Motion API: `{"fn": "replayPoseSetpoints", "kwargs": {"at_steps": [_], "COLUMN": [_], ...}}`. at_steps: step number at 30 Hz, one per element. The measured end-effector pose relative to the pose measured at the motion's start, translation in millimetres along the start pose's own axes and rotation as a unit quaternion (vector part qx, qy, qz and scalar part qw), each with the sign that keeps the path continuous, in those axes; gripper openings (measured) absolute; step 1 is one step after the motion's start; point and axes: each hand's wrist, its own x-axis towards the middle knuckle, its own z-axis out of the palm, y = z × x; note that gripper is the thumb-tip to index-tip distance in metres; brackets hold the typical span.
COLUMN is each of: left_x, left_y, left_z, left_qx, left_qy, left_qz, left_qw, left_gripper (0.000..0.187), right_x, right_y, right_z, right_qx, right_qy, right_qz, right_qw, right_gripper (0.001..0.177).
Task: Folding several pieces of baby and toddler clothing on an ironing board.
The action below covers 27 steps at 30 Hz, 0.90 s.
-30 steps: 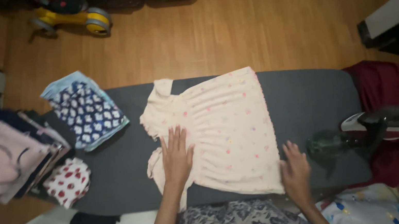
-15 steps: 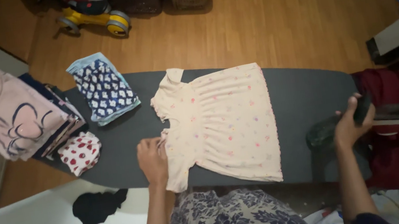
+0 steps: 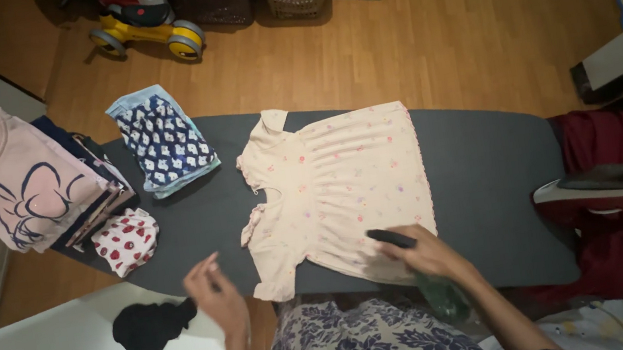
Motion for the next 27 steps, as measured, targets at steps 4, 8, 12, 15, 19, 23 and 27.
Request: {"fn": "replayPoseSetpoints", "kwargs": {"at_steps": [4,8,12,15,19,23,27], "left_x": [-6,-42,-110,-113,-68,-81,-96], "left_y": [7,-24,-96,-70,35,-5,-49], "left_z": [-32,-22,24,32,-1,13,8], "left_qx": [-0.003,-0.035,-0.046,-0.060,0.058,0.096,0.052], "left_qy": [0.025,0.017,-0.006,-0.129,-0.300,-0.289,-0.248], "left_qz": [-0.069,-0.140,-0.175,-0.229,-0.237,-0.064,-0.066], "left_qw": [0.997,0.989,0.984,0.963,0.922,0.950,0.965], "left_gripper": [0.022,0.022,0.030,0.049,0.060,0.049,0.036], "right_x": [-15,-7,11,12,28,15,4], "right_y": [21,35,12,-23,11,36,71], "right_z": [-22,-58,-67,-74,-99,-120,-131], "right_qx": [0.032,0.091,0.060,0.132,0.198,0.196,0.294], "right_qy": [0.042,0.111,0.179,0.177,0.268,0.357,0.548], "right_qz": [0.055,0.002,-0.075,-0.116,-0.048,-0.055,-0.111], "right_qw": [0.997,0.990,0.979,0.968,0.942,0.912,0.775], "right_gripper": [0.041,0.031,0.037,0.033,0.036,0.042,0.046]}}
